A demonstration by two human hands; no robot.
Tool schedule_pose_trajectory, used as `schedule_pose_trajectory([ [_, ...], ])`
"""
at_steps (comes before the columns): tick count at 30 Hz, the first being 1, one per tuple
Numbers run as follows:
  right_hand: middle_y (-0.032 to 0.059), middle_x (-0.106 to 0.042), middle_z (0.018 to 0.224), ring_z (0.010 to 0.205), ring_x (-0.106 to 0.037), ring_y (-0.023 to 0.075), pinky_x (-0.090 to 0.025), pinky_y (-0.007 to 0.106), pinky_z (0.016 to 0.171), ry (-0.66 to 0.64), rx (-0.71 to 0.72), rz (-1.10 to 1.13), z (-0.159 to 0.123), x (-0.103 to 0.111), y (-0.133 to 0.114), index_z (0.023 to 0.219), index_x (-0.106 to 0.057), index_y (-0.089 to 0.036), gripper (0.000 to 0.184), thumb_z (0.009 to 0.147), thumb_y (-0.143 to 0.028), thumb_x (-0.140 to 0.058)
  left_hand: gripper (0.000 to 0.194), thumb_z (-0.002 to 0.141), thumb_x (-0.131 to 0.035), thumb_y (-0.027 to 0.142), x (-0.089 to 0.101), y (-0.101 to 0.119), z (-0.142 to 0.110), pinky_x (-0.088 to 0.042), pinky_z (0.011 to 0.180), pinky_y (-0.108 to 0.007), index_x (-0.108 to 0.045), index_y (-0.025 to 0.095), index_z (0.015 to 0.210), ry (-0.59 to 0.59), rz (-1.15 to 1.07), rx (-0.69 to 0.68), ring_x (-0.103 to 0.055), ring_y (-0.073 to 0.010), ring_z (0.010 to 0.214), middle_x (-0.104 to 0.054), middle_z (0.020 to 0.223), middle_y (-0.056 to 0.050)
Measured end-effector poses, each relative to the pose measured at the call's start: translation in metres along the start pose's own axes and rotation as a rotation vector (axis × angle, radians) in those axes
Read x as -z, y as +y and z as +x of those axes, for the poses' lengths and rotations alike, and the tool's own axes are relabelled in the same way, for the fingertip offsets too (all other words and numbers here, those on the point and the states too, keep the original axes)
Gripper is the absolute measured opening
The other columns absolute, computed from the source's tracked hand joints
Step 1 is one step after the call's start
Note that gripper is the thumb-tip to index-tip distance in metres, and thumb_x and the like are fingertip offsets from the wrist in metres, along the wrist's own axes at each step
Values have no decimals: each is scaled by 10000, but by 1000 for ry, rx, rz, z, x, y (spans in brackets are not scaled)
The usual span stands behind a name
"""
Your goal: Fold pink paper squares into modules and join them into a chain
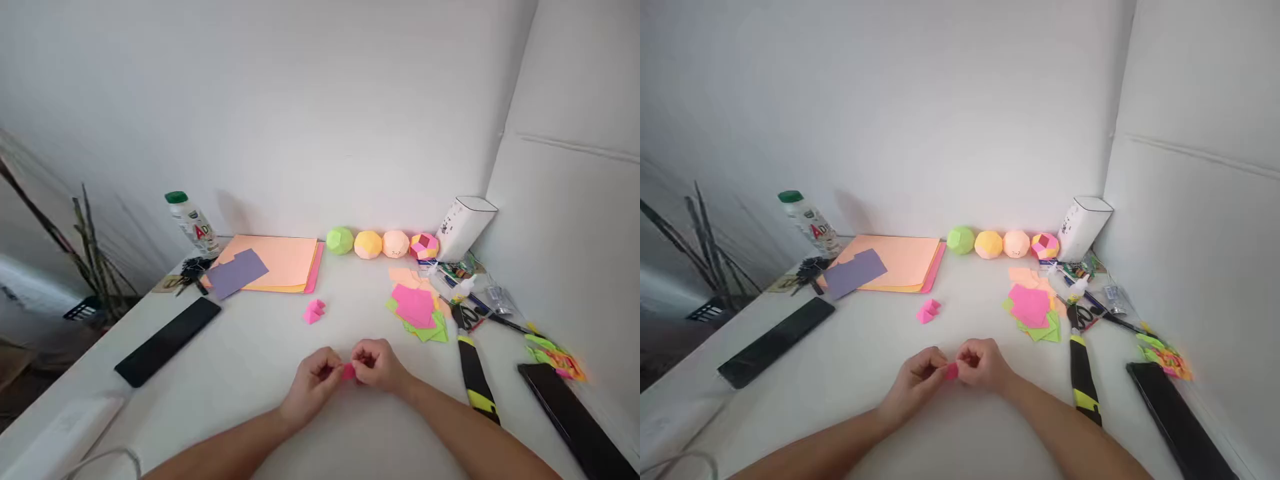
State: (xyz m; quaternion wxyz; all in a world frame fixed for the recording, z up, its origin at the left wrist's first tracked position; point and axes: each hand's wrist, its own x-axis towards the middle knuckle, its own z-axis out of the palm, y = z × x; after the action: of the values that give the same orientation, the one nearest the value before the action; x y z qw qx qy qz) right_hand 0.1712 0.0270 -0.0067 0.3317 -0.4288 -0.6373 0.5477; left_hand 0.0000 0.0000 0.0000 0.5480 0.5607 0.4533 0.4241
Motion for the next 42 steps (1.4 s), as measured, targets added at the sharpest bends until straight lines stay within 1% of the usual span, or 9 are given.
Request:
schedule_pose_trajectory([
  [4, -48, -536, 484, 368, -484, 80, -386, 189, 368, 70, -93, 190, 6, 8, -2, 633, -488, -174, 85, 675, -209, -553, 199, 768, -559, 279, 4, -3, 0, -337, 549, -223, -498, 159, 622, 74, -100, 27, -405, -104, 576, -469, 628, 25],
  [8, -29, -576, 574, 424, -495, 77, -384, 187, 405, 83, -57, 329, 5, 10, -9, 692, -456, -183, 165, 756, -291, -562, 212, 782, -572, 302, 6, -2, 1, -355, 565, -224, -512, 159, 637, 77, -160, 58, -416, -102, 582, -482, 632, 26],
  [12, -20, -571, 656, 532, -537, 97, -424, 215, 500, -99, -7, 185, 1, 8, -8, 833, -551, -174, 205, 769, -349, -639, 222, 796, -574, 325, 6, 1, 0, -388, 600, -242, -547, 156, 656, 14, -137, 66, -457, -119, 616, -512, 649, 13],
  [15, -7, -564, 599, 512, -534, 105, -414, 224, 490, -98, 12, 101, 0, 8, -2, 741, -593, -151, 236, 811, -377, -602, 213, 804, -562, 312, 6, 1, 0, -399, 621, -250, -551, 158, 659, 10, -139, 63, -476, -126, 636, -528, 662, 9],
  [24, -13, -569, 568, 480, -548, 109, -428, 230, 479, -48, -17, 197, 4, 12, -1, 727, -586, -154, 239, 803, -378, -617, 206, 832, -528, 334, 8, -4, 0, -390, 606, -231, -503, 179, 698, 130, -249, 56, -443, -111, 615, -475, 674, 29],
  [30, -4, -583, 638, 510, -543, 100, -435, 234, 507, -60, 1, 162, 3, 8, 0, 800, -640, -150, 195, 789, -345, -640, 249, 816, -573, 411, 5, 1, -2, -429, 661, -265, -529, 173, 757, -36, -159, 117, -521, -144, 691, -568, 731, -10],
  [33, -27, -561, 651, 539, -553, 104, -443, 239, 540, -40, -41, 199, 3, 8, 2, 918, -607, -178, 231, 771, -345, -665, 244, 841, -544, 411, 4, -1, -2, -441, 694, -292, -506, 181, 772, -20, -189, 92, -541, -155, 721, -582, 747, -18],
  [38, -18, -535, 595, 541, -495, 102, -373, 225, 507, -65, -49, 120, 5, 10, 1, 719, -585, -153, 239, 804, -372, -626, 230, 879, -493, 390, 6, -3, -3, -442, 745, -311, -484, 188, 768, -50, -231, 21, -535, -161, 790, -574, 853, -32],
  [42, -32, -495, 574, 516, -431, 88, -333, 220, 491, -83, -28, 116, 4, 9, -1, 704, -593, -151, 230, 802, -356, -628, 280, 898, -445, 399, 7, 2, -3, -434, 746, -307, -501, 180, 733, -134, -176, -17, -523, -165, 800, -566, 877, -42],
])
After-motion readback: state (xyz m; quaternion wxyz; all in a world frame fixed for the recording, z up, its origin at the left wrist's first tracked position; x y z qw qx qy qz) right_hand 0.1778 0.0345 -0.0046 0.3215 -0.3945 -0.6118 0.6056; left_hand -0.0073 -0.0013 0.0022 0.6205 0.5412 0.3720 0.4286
